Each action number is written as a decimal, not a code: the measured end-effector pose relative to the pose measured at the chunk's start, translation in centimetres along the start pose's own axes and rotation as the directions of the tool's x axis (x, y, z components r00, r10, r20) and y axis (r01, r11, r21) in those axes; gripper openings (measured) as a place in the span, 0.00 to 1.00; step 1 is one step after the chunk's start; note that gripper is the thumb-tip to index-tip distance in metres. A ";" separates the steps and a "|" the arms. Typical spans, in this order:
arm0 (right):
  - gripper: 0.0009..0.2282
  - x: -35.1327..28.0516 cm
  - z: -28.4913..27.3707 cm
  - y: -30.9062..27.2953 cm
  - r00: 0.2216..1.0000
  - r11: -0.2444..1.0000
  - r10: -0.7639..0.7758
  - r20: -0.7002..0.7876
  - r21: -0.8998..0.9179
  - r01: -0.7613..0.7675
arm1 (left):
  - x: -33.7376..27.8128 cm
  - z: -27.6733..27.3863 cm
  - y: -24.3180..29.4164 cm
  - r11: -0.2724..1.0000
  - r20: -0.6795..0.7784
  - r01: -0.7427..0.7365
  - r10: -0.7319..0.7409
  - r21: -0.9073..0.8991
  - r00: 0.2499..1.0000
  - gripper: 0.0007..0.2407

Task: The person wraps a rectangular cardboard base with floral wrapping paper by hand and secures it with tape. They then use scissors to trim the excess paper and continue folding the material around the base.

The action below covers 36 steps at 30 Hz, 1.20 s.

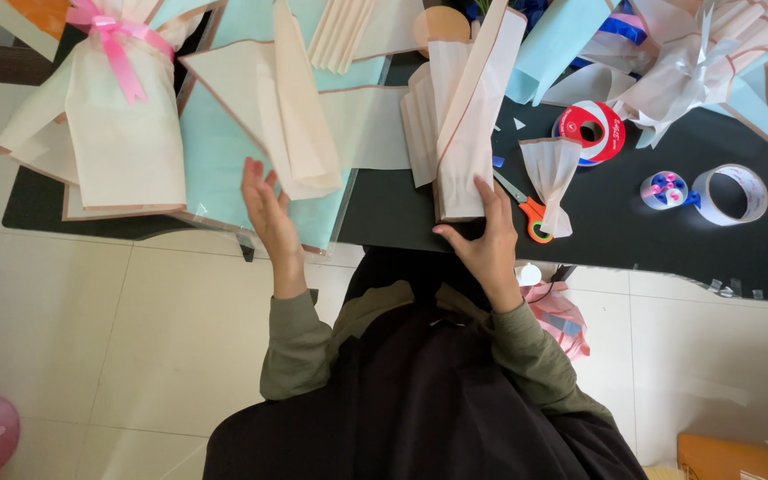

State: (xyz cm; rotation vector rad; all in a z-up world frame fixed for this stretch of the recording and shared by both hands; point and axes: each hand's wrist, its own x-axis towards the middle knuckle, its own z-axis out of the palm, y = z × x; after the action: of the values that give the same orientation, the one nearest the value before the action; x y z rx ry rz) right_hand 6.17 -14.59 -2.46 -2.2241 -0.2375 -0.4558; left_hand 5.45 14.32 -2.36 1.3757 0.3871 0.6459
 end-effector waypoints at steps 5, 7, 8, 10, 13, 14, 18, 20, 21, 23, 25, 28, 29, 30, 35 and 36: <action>0.35 0.2 0.2 1.5 0.994 0.990 -0.028 -0.106 0.137 0.042 | -2.4 1.1 -0.4 0.929 -0.243 -0.369 0.363 0.022 0.899 0.18; 0.34 -0.2 0.1 2.7 0.992 0.979 -0.024 -0.127 0.196 0.049 | -3.6 2.0 -0.4 0.878 -0.255 -0.471 0.476 0.086 0.842 0.19; 0.34 -0.3 0.0 3.6 0.990 0.943 -0.035 -0.137 0.325 0.078 | -4.0 2.6 -0.8 0.823 -0.174 -0.562 0.567 0.082 0.805 0.16; 0.34 -0.8 -0.1 4.4 0.987 0.889 -0.045 -0.151 0.444 0.108 | -5.1 4.2 -0.5 0.759 -0.092 -0.648 0.651 0.064 0.753 0.14; 0.36 -2.2 -0.6 4.2 0.974 0.798 -0.030 -0.226 0.581 0.160 | -7.4 6.7 0.5 0.890 0.215 -0.444 0.455 -0.102 0.864 0.14; 0.40 -2.9 -1.2 4.0 0.984 0.754 -0.051 -0.172 0.640 0.150 | -8.0 7.3 0.2 0.958 0.403 -0.206 0.271 -0.198 0.874 0.30; 0.45 -4.9 -1.5 1.6 0.995 0.594 -0.089 -0.048 0.799 0.091 | -10.2 9.1 -2.1 0.936 0.742 0.129 0.171 -0.329 0.648 0.55; 0.44 -5.1 -1.6 0.9 0.995 0.560 -0.097 -0.031 0.824 0.080 | -10.5 9.6 -5.9 0.922 0.742 0.144 0.189 -0.360 0.643 0.54; 0.44 -5.4 -1.6 0.5 0.994 0.524 -0.110 -0.012 0.849 0.069 | -10.9 9.6 -7.8 0.907 0.738 0.155 0.209 -0.391 0.642 0.53; 0.42 -4.8 -2.4 -1.0 0.991 0.572 -0.137 -0.014 0.815 0.091 | -10.9 9.5 -8.4 0.909 0.720 0.122 0.227 -0.398 0.656 0.54; 0.41 -4.1 -3.0 -2.1 0.986 0.616 -0.166 -0.016 0.779 0.116 | -10.3 9.1 -7.7 0.911 0.701 0.085 0.249 -0.405 0.669 0.55; 0.30 -3.6 -3.6 -3.0 0.980 0.767 -0.197 -0.039 0.616 0.179 | -9.1 8.3 -4.2 0.946 0.689 0.113 0.135 -0.302 0.712 0.54; 0.30 -3.6 -3.7 -3.3 0.979 0.785 -0.190 -0.070 0.588 0.194 | -8.8 8.2 -2.9 0.959 0.682 0.083 0.132 -0.273 0.719 0.53; 0.31 -3.5 -3.8 -3.7 0.978 0.802 -0.184 -0.098 0.560 0.207 | -8.7 8.1 -1.6 0.969 0.673 0.052 0.129 -0.242 0.728 0.51; 0.18 -3.3 -5.8 -4.9 0.921 0.899 -0.354 -0.162 0.214 0.383 | -9.1 7.4 -2.4 0.986 0.647 -0.030 0.132 -0.165 0.751 0.51; 0.14 -3.3 -6.1 -5.0 0.904 0.896 -0.402 -0.146 0.141 0.421 | -9.1 7.4 -1.8 0.987 0.645 -0.056 0.140 -0.148 0.751 0.52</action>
State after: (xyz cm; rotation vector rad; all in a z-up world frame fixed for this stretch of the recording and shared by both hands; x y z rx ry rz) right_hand 0.10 -16.13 3.31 -1.9699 -0.6711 -0.7598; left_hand 3.31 2.72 -3.85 1.4165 -0.2933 0.2260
